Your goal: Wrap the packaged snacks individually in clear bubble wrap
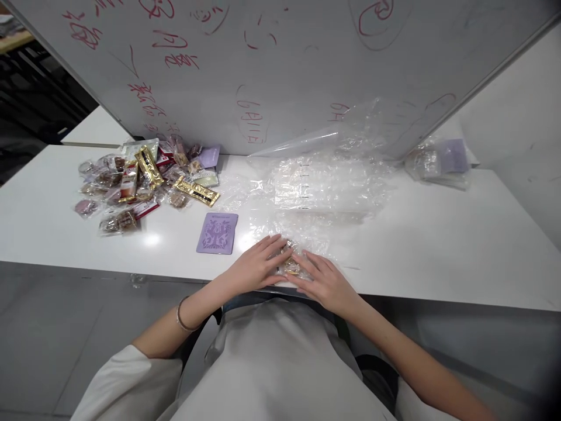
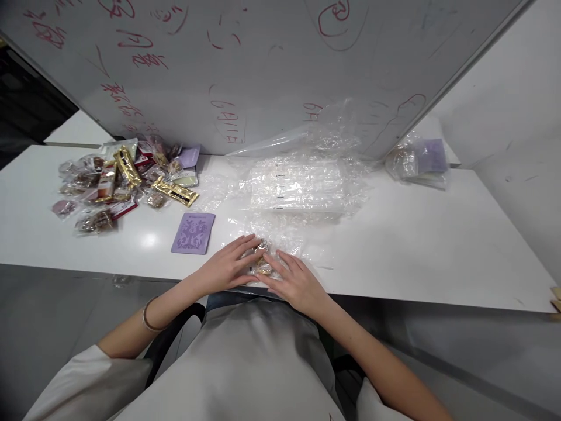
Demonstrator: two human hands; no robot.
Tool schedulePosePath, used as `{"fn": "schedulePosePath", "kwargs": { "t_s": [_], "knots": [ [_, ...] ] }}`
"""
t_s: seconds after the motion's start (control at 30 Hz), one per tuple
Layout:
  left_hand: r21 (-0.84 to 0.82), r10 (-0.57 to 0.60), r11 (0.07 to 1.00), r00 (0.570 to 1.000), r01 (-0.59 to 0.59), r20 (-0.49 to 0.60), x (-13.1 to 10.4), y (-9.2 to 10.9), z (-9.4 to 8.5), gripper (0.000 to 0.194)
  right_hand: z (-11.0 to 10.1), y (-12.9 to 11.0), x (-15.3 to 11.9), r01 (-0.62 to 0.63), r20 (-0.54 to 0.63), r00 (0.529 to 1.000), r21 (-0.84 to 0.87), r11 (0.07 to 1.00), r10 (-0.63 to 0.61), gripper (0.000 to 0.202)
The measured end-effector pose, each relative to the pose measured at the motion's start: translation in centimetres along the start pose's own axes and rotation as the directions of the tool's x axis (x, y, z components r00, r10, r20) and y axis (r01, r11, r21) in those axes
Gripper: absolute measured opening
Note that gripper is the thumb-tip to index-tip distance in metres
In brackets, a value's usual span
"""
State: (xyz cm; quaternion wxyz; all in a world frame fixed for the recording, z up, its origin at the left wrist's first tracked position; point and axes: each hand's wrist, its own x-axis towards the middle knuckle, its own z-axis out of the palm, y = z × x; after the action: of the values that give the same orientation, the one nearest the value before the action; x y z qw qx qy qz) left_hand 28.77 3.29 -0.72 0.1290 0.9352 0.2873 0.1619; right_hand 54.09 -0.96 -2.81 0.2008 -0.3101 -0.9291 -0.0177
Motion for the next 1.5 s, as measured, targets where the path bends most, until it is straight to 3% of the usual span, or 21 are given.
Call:
{"fn": "schedulePosePath", "kwargs": {
  "t_s": [0.2,0.4,0.5,0.6,0.77,0.87,0.93,1.03,1.17,1.23,1.3,1.4,1.5],
  "knots": [
    [0.0,0.111,0.994,0.991,-0.112,0.074,1.0,-1.6,-0.5,0.049,-0.8,0.7,0.2,0.065,0.02,0.998,0.033,0.997,-0.066,0.047],
    [-0.039,0.159,0.987,0.983,-0.156,0.09,1.3,-2.1,-0.8,0.04,-1.3,0.6,-0.2,0.016,-0.091,0.996,-0.015,1.0,-0.017,0.032],
    [-0.074,0.16,0.985,0.982,-0.153,0.102,0.8,-1.5,-0.6,0.041,-1.8,0.7,0.0,0.025,-0.086,0.996,0.215,0.976,-0.007,0.028],
    [-0.14,0.142,0.982,0.984,-0.126,0.108,0.4,-0.7,-0.8,0.044,-2.1,0.8,0.5,-0.091,-0.005,0.994,0.516,0.852,0.109,0.027],
    [-0.388,0.014,0.92,0.987,0.051,0.163,0.5,-0.2,-1.9,0.043,-1.4,0.6,1.8,-0.362,0.067,0.903,0.647,0.67,0.424,0.027],
    [-0.597,-0.079,0.784,0.981,0.17,0.176,0.4,-0.5,-2.5,0.059,-0.8,0.1,2.5,-0.48,0.067,0.824,0.611,0.63,0.563,0.026],
    [-0.701,-0.112,0.691,0.984,0.176,0.137,0.1,-0.8,-2.4,0.067,-0.5,-0.2,3.0,-0.548,0.049,0.768,0.566,0.616,0.638,0.029],
    [-0.741,-0.192,0.643,0.977,0.193,0.089,0.0,-0.9,-1.6,0.049,-0.2,-0.5,3.5,-0.608,0.032,0.718,0.516,0.604,0.695,0.03],
    [-0.707,-0.486,0.626,0.873,0.329,-0.024,0.3,-0.2,-0.2,0.029,-0.4,-0.2,4.4,-0.688,0.118,0.67,0.472,0.552,0.733,0.029],
    [-0.673,-0.534,0.654,0.841,0.345,-0.088,0.5,0.3,0.2,0.026,-0.5,0.2,4.8,-0.715,0.166,0.654,0.452,0.533,0.738,0.032],
    [-0.592,-0.522,0.721,0.844,0.362,-0.12,0.6,0.7,0.2,0.022,-0.6,0.5,5.0,-0.721,0.195,0.662,0.429,0.544,0.724,0.033],
    [-0.394,-0.44,0.846,0.887,0.358,-0.139,0.3,0.7,0.3,0.018,-0.3,0.8,5.0,-0.706,0.218,0.7,0.357,0.612,0.68,0.03],
    [-0.218,-0.25,0.952,0.958,0.216,-0.138,0.0,0.2,0.3,0.016,0.2,0.7,4.6,-0.632,0.158,0.774,0.257,0.731,0.613,0.026]
  ]
}}
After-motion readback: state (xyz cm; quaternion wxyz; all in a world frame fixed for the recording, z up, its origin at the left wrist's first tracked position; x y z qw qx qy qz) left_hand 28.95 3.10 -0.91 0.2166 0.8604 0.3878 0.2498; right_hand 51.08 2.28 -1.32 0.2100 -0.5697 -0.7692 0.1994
